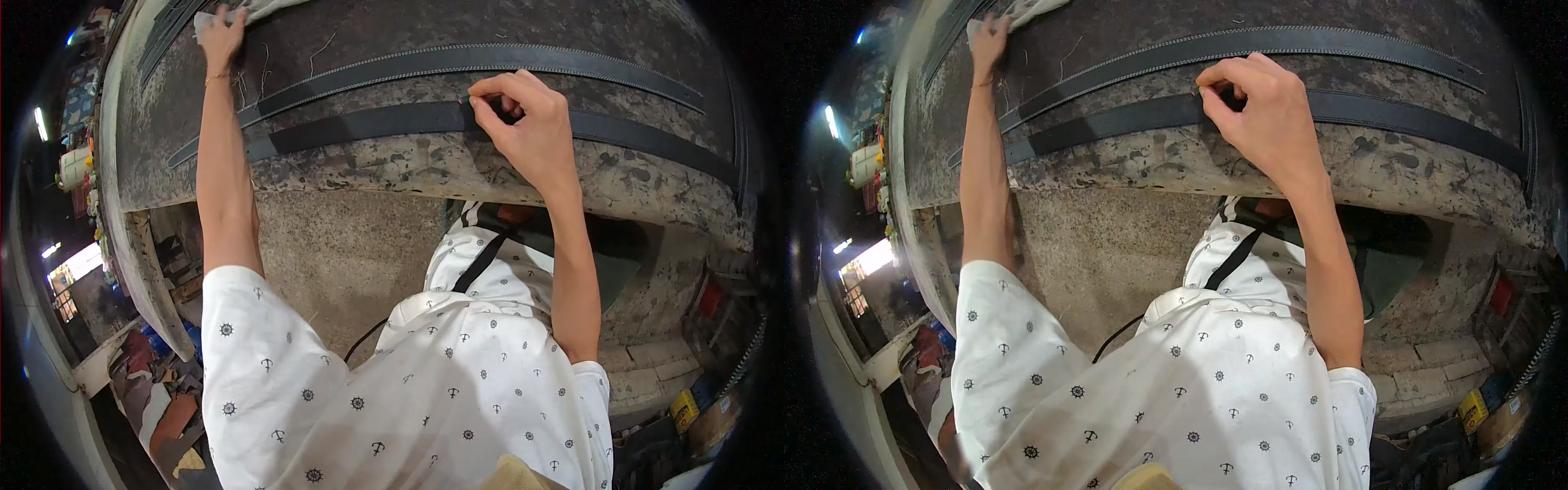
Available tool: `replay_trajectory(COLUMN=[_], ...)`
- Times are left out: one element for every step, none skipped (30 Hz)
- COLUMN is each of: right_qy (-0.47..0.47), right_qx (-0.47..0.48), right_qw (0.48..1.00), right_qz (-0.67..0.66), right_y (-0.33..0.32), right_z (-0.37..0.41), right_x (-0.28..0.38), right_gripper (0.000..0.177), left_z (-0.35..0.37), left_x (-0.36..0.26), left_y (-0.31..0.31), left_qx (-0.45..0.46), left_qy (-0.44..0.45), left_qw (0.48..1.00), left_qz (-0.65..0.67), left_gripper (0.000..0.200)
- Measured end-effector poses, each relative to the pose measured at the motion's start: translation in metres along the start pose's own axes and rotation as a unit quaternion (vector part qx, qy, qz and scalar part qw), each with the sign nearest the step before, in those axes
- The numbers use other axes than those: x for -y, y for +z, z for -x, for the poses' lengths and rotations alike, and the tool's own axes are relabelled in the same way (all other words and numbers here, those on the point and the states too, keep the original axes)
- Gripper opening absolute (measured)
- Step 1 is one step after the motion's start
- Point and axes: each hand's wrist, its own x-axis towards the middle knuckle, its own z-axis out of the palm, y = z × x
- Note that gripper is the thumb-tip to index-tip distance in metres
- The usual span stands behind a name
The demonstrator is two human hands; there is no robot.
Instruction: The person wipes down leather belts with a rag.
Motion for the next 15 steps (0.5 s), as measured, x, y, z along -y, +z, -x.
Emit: replay_trajectory(right_qy=[-0.002, 0.026, 0.055, 0.053, 0.091, 0.129, 0.134, 0.121, 0.123, 0.118, 0.126, 0.129, 0.134, 0.137, 0.132], right_qx=[-0.003, -0.029, -0.054, -0.057, -0.1, -0.141, -0.15, -0.188, -0.225, -0.261, -0.289, -0.307, -0.303, -0.299, -0.297], right_qw=[1.0, 0.998, 0.993, 0.993, 0.977, 0.95, 0.935, 0.941, 0.94, 0.915, 0.917, 0.915, 0.911, 0.906, 0.907], right_qz=[0.003, -0.042, -0.088, -0.086, -0.166, -0.246, -0.292, -0.256, -0.226, -0.283, -0.244, -0.227, -0.247, -0.268, -0.267], right_y=[0.001, 0.002, 0.002, -0.001, -0.003, -0.006, -0.017, -0.029, -0.045, -0.06, -0.075, -0.087, -0.094, -0.099, -0.099], right_z=[0.001, 0.002, 0.002, 0.001, 0.0, 0.001, 0.001, 0.003, 0.005, 0.007, 0.008, 0.008, 0.009, 0.009, 0.01], right_x=[-0.001, -0.003, -0.004, -0.005, -0.006, -0.007, -0.011, -0.016, -0.023, -0.032, -0.041, -0.046, -0.056, -0.063, -0.065], right_gripper=[0.013, 0.013, 0.012, 0.012, 0.012, 0.012, 0.012, 0.014, 0.014, 0.015, 0.017, 0.019, 0.019, 0.018, 0.018], left_z=[0.003, 0.006, 0.005, 0.003, 0.003, 0.006, 0.016, 0.032, 0.051, 0.077, 0.101, 0.127, 0.149, 0.164, 0.173], left_x=[-0.011, -0.023, -0.038, -0.047, -0.053, -0.062, -0.101, -0.13, -0.159, -0.2, -0.244, -0.275, -0.305, -0.331, -0.352], left_y=[0.0, 0.0, -0.013, -0.027, -0.041, -0.061, -0.103, -0.132, -0.157, -0.18, -0.208, -0.221, -0.229, -0.233, -0.232], left_qx=[0.037, 0.074, 0.03, 0.027, 0.027, 0.03, 0.004, -0.014, -0.031, -0.039, -0.009, 0.035, 0.095, 0.152, 0.139], left_qy=[-0.054, -0.106, -0.122, -0.12, -0.128, -0.137, -0.174, -0.138, -0.102, -0.082, -0.054, -0.032, -0.031, -0.03, 0.041], left_qw=[0.997, 0.987, 0.988, 0.988, 0.987, 0.985, 0.97, 0.97, 0.967, 0.946, 0.944, 0.938, 0.922, 0.903, 0.924], left_qz=[0.048, 0.095, 0.086, 0.088, 0.096, 0.103, 0.169, 0.201, 0.232, 0.31, 0.326, 0.344, 0.373, 0.401, 0.354], left_gripper=[0.067, 0.066, 0.058, 0.058, 0.052, 0.048, 0.035, 0.029, 0.022, 0.012, 0.011, 0.023, 0.029, 0.035, 0.04])
